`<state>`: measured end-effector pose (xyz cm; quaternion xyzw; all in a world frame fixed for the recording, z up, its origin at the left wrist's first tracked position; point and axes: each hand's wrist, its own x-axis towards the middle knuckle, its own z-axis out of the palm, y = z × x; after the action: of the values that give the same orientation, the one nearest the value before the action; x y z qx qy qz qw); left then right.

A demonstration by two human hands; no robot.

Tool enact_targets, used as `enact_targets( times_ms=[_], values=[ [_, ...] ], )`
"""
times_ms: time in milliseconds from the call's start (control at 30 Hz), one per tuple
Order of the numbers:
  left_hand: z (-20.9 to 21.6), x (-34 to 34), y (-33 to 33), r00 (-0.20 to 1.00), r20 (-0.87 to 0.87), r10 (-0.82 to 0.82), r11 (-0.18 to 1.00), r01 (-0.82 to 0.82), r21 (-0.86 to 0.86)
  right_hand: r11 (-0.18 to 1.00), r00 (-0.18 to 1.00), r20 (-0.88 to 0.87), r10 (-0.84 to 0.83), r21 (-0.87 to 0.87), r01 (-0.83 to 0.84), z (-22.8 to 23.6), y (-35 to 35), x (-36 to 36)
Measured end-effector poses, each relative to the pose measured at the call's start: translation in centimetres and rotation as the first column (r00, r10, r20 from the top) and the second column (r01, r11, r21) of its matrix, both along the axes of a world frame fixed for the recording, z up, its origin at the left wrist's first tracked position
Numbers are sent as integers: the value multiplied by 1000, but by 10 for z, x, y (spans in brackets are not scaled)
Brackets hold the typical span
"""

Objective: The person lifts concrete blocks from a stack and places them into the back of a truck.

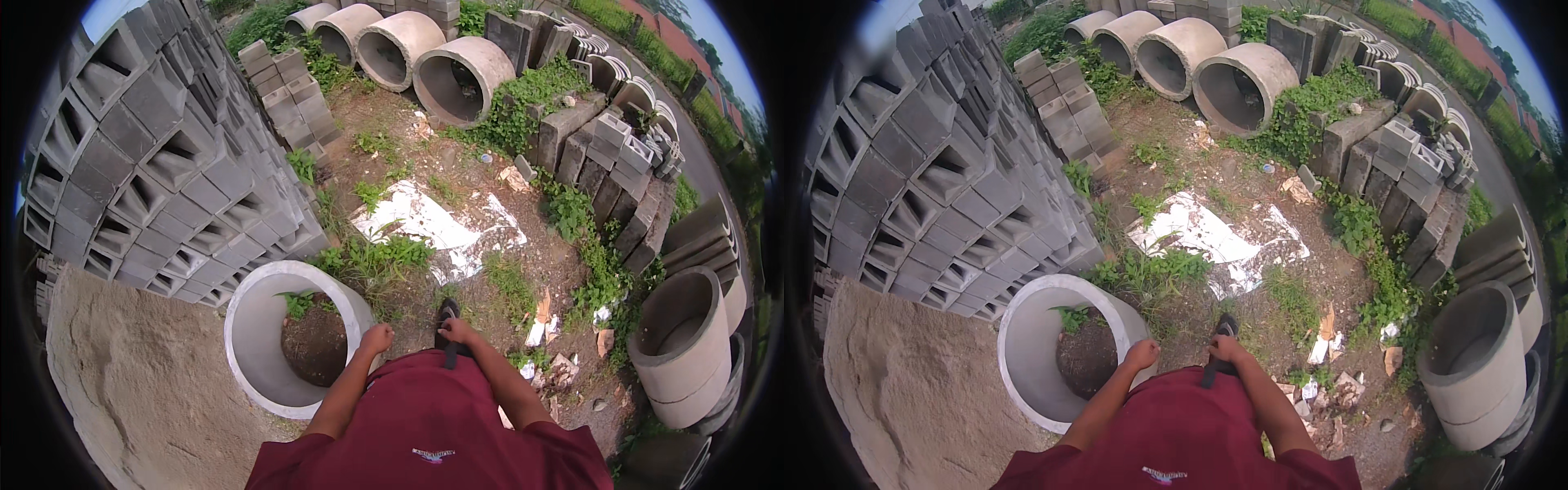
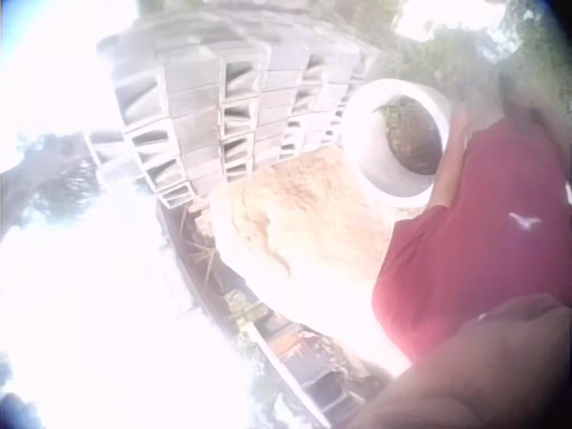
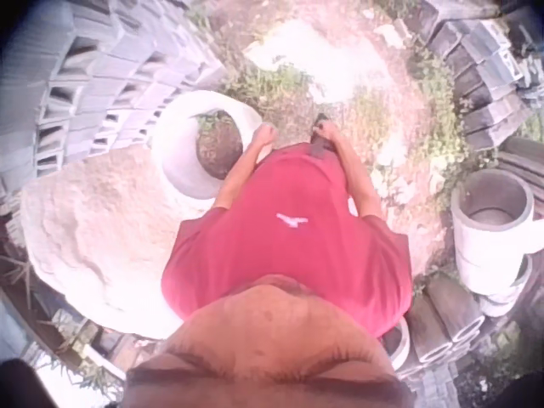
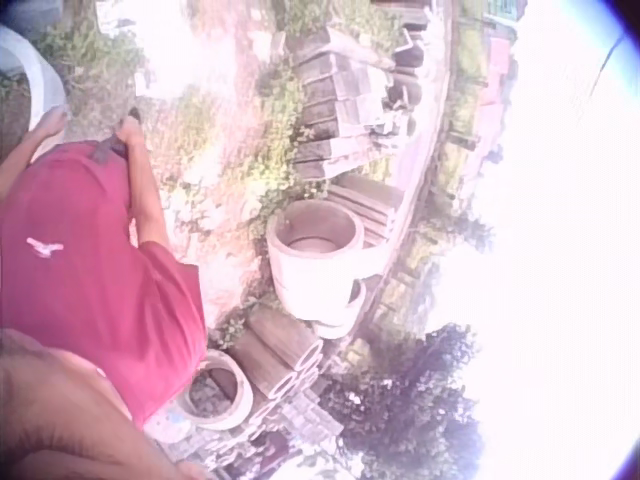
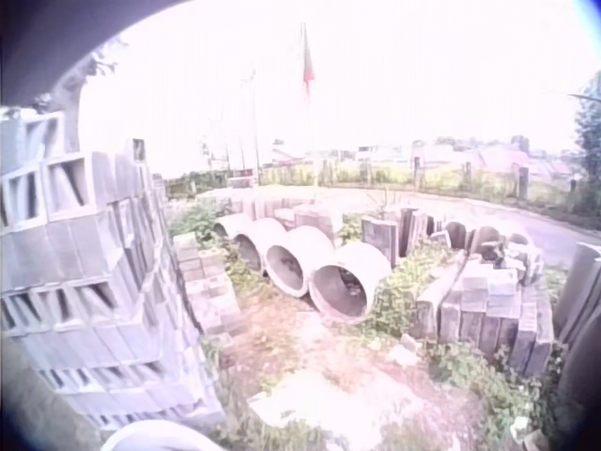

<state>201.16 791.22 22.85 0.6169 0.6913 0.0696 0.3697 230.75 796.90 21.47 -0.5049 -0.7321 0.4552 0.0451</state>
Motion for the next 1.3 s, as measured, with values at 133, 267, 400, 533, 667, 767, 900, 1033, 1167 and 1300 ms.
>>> enact_targets(
  times_ms=[133,267,400,533,667,767,900,1033,1167,1300],
  values=[
    [20,29,118,971,205,121,982,-147,116,989,982,138,-130,90,119,28,147,19],
    [61,58,239,920,376,111,967,-187,173,986,979,117,-168,20,167,38,248,23],
    [33,34,340,863,469,186,937,-299,179,993,987,145,-71,-87,84,25,341,-6],
    [-36,-25,442,827,452,335,925,-379,8,956,978,120,168,-261,-132,-9,453,-31],
    [-22,-94,593,966,227,126,991,-115,-63,995,938,330,105,-38,-98,-23,584,-66],
    [-6,-134,689,942,220,253,960,-272,63,1000,969,246,2,-7,0,18,681,-119],
    [15,-174,778,690,563,455,848,-528,-38,983,999,34,13,183,-19,34,796,-185],
    [16,-198,840,615,582,532,807,-576,-129,979,994,-43,101,183,-91,38,904,-249],
    [-15,-233,926,390,674,627,705,-653,-277,953,965,-74,253,189,-235,23,1027,-306],
    [-13,-283,1037,497,492,715,645,-740,-190,900,907,7,421,119,-419,39,1169,-361]
  ],
)
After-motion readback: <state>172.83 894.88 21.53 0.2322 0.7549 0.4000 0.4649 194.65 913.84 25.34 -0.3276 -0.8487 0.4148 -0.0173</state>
